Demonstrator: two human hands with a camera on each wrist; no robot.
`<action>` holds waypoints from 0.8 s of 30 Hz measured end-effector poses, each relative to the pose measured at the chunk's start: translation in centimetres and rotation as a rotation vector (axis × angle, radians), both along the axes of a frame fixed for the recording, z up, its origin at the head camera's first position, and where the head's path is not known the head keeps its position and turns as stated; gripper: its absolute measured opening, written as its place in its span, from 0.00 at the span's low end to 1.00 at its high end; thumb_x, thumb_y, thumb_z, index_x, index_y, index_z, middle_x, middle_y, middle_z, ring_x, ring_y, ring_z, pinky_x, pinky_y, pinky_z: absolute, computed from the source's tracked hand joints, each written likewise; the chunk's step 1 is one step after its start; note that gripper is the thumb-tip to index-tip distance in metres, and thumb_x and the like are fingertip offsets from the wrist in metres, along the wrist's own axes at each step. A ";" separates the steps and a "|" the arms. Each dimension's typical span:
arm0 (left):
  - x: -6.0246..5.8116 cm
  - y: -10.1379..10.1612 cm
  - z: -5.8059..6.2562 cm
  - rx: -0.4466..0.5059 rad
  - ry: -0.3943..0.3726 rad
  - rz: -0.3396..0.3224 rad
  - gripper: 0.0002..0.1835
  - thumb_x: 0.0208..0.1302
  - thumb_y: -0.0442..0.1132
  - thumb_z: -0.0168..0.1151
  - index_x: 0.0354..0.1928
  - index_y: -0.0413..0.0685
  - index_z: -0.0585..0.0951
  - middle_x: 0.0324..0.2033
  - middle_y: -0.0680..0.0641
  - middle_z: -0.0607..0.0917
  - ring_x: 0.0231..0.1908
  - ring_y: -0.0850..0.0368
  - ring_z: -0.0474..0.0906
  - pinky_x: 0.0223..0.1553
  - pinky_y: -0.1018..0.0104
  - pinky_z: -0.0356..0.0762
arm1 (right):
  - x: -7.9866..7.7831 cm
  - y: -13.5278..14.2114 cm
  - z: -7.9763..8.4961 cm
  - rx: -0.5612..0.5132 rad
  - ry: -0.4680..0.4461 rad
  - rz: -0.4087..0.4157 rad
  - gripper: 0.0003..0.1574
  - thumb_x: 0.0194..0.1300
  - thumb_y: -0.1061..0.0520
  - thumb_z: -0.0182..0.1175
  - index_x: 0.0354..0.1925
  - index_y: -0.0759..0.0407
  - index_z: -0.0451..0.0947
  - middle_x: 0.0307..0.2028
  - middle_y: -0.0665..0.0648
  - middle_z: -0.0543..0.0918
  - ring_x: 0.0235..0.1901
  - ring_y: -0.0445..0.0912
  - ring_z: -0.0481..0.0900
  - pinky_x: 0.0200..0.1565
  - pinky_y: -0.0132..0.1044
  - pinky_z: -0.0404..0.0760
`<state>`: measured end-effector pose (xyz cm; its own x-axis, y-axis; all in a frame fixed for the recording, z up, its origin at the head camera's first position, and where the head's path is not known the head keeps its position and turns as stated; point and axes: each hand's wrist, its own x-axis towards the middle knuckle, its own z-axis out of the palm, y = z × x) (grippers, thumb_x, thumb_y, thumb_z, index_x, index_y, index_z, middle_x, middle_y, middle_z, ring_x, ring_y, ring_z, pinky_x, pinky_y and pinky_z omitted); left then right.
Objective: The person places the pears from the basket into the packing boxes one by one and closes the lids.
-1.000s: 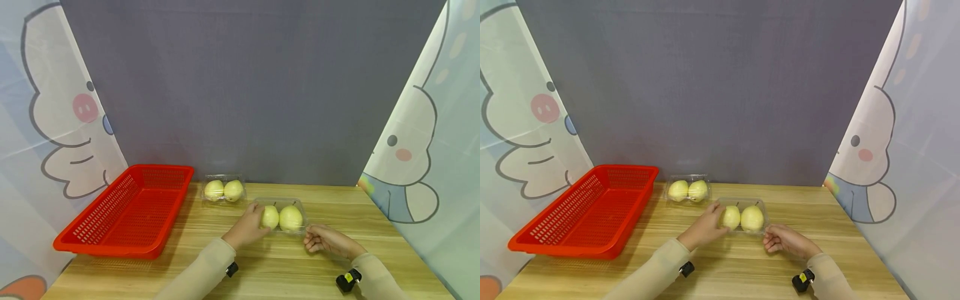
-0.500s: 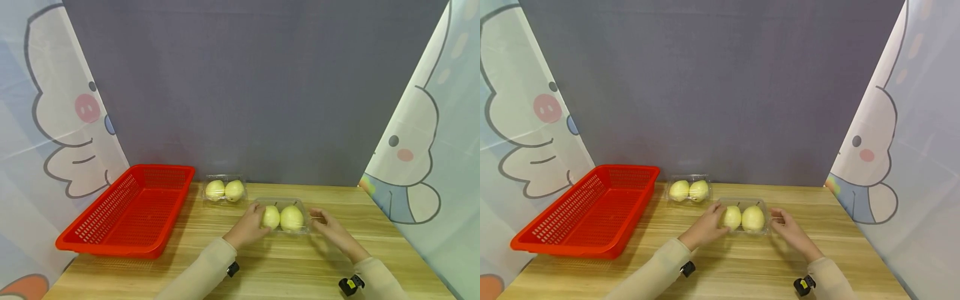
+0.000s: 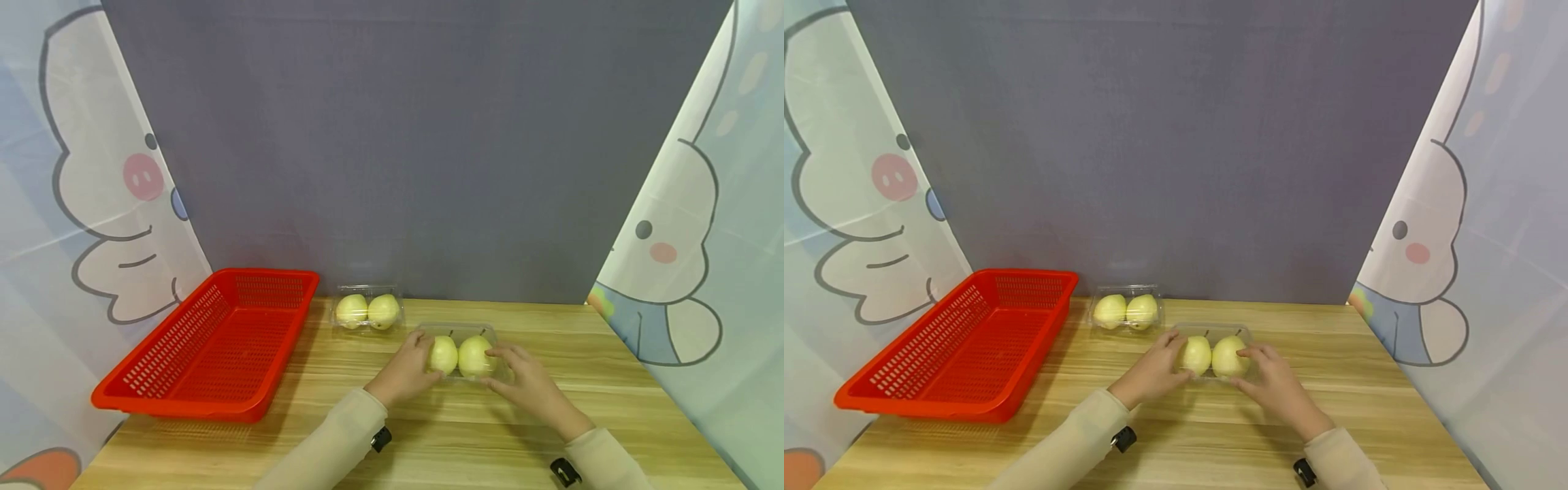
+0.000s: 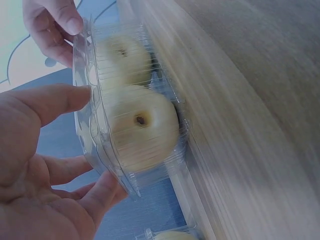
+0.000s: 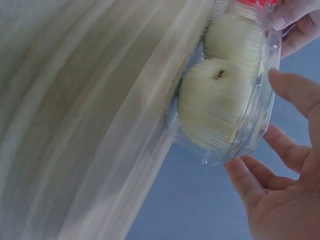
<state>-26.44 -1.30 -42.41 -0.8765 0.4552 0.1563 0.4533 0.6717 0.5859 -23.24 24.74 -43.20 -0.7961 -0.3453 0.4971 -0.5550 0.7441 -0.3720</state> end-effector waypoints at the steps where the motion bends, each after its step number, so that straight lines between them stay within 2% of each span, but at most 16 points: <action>1: 0.0 0.0 0.0 0.002 -0.002 0.000 0.39 0.67 0.47 0.67 0.72 0.34 0.65 0.74 0.34 0.56 0.70 0.38 0.61 0.65 0.48 0.66 | 0.1 -0.1 0.0 0.014 0.018 -0.001 0.31 0.54 0.56 0.76 0.54 0.66 0.79 0.55 0.71 0.78 0.48 0.66 0.80 0.45 0.57 0.83; 6: 0.1 0.0 0.1 0.005 -0.004 -0.004 0.39 0.67 0.47 0.67 0.72 0.34 0.65 0.74 0.34 0.55 0.70 0.38 0.60 0.65 0.48 0.66 | 0.1 -0.3 0.0 0.056 0.029 -0.020 0.30 0.56 0.57 0.75 0.54 0.66 0.79 0.56 0.74 0.77 0.51 0.68 0.79 0.48 0.60 0.81; 12: 0.0 0.0 0.1 -0.028 0.012 -0.009 0.38 0.67 0.47 0.68 0.71 0.34 0.66 0.73 0.33 0.57 0.70 0.38 0.61 0.65 0.50 0.68 | 0.1 -0.4 0.0 0.069 -0.022 -0.017 0.30 0.59 0.57 0.73 0.57 0.67 0.77 0.57 0.75 0.75 0.47 0.65 0.81 0.44 0.54 0.84; 18: -0.1 0.1 0.2 -0.042 0.017 -0.008 0.38 0.67 0.47 0.67 0.71 0.33 0.66 0.73 0.32 0.57 0.69 0.37 0.63 0.65 0.50 0.68 | -0.1 -0.5 0.3 0.044 -0.068 -0.027 0.30 0.60 0.58 0.72 0.58 0.66 0.76 0.55 0.70 0.77 0.44 0.61 0.81 0.41 0.49 0.85; 24: -0.7 0.2 0.1 -0.055 0.033 0.000 0.39 0.67 0.47 0.68 0.71 0.33 0.65 0.72 0.32 0.58 0.68 0.36 0.64 0.65 0.49 0.67 | -0.6 -0.6 0.3 0.017 -0.097 -0.053 0.29 0.60 0.58 0.73 0.58 0.64 0.77 0.54 0.66 0.77 0.45 0.59 0.80 0.43 0.50 0.84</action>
